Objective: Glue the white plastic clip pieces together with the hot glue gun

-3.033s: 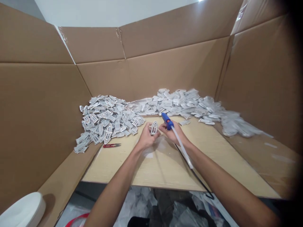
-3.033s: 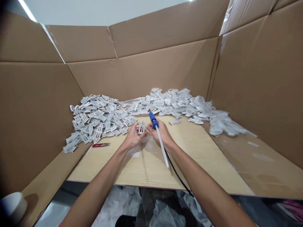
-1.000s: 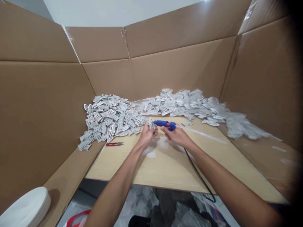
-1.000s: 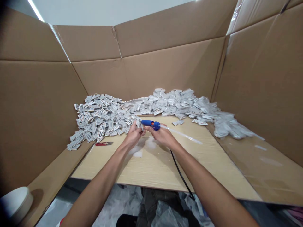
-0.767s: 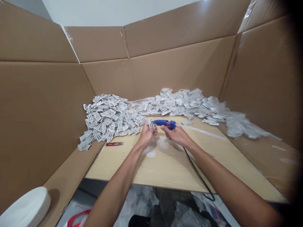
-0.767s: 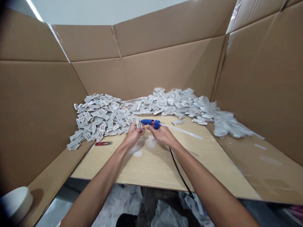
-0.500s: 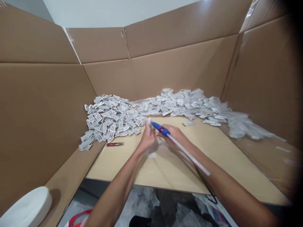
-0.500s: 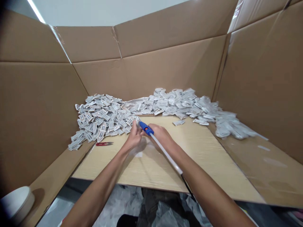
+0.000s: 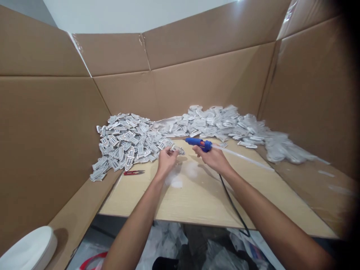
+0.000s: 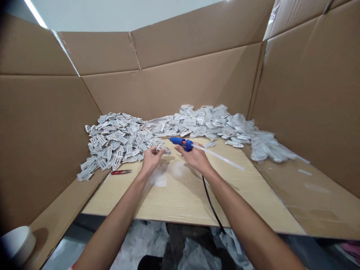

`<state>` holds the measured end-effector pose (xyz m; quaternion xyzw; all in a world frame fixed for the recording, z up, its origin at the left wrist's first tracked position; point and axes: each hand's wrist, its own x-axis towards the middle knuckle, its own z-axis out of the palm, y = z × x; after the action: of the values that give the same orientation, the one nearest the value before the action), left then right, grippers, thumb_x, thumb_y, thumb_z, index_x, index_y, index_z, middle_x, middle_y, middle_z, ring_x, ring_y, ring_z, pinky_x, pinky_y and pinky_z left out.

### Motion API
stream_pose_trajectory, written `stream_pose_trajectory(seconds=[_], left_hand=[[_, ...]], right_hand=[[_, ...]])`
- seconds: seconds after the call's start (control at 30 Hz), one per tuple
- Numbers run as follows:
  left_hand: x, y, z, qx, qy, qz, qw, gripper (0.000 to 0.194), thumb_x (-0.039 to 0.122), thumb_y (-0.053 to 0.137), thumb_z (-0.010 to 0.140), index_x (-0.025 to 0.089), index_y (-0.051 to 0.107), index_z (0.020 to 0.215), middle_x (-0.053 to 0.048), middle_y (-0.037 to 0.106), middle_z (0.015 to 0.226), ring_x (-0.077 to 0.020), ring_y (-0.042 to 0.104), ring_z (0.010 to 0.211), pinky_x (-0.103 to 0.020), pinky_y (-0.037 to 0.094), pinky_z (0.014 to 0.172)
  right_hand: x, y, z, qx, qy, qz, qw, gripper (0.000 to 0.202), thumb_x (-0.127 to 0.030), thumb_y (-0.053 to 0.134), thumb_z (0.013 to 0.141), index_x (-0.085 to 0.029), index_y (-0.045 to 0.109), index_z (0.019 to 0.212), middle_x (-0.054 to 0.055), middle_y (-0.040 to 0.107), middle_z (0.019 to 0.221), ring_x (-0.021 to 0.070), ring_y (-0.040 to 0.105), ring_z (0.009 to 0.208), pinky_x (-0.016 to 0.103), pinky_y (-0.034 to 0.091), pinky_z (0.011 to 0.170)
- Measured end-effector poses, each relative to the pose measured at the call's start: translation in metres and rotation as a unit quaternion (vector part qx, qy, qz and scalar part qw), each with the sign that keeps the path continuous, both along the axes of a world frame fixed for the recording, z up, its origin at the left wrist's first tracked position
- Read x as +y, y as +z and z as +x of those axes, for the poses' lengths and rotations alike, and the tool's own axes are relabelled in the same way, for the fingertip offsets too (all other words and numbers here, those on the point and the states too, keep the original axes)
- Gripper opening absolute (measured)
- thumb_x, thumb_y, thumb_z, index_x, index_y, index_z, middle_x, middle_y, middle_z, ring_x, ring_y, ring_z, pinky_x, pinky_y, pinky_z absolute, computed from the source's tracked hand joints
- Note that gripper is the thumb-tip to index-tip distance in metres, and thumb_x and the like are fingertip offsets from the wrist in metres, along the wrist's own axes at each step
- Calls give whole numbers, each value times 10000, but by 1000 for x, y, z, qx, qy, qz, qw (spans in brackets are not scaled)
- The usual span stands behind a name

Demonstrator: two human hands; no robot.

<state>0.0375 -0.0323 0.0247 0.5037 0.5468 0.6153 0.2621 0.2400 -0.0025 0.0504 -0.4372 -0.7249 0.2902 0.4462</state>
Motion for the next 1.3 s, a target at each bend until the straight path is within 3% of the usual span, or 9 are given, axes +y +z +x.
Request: stream_pose_trajectory(seconds=[0.1,0.3,0.63,0.87,1.03,1.2,1.3], left_hand=[[2,2,0,-27,-4,4,1000,255,333,757,745,179,576,655,16,549,620,-123,505,606,-230,376,586],[-1,5,6,-69,-50,15,996,236,374,744,772,174,617,764,15,578,656,-111,511,590,-226,389,589],[-5,10,9,-46,-57,39,996,233,365,724,782,185,584,735,28,566,629,-107,517,565,-232,406,587],[-6,8,7,-32,-55,54,997,221,355,715,792,187,586,729,20,575,639,-117,548,604,-233,427,624],[-4,5,6,-24,-46,53,997,212,344,720,787,188,585,735,21,576,626,-112,536,580,-227,415,599],[-3,4,-3,18,-40,57,997,245,346,726,770,184,565,682,22,569,608,-100,511,549,-219,380,551],[-2,5,-10,24,-40,51,998,239,348,728,756,183,574,677,25,563,593,-98,504,532,-219,371,530]], right_hand=[[-2,2,-1,18,42,-45,998,482,-683,628,823,-208,680,761,44,685,678,195,614,606,300,430,579],[-8,5,-1,13,86,-54,995,554,-744,585,819,-201,656,734,38,668,656,159,567,568,280,418,565],[-7,2,-1,-29,72,-71,994,604,-788,546,814,-200,612,696,8,608,617,150,531,588,270,390,591],[-9,2,-3,-46,64,-51,996,521,-711,566,847,-205,687,831,-17,586,605,171,534,631,276,395,633],[-9,1,-8,-91,58,31,994,448,-637,569,892,-212,683,806,6,629,690,171,549,658,264,396,642],[-14,-2,-14,-185,128,154,962,298,-462,565,974,-201,670,874,51,689,840,175,601,716,258,380,665],[-19,-4,-21,-269,72,210,937,175,-330,560,989,-193,657,937,77,704,913,198,629,771,271,346,644]])
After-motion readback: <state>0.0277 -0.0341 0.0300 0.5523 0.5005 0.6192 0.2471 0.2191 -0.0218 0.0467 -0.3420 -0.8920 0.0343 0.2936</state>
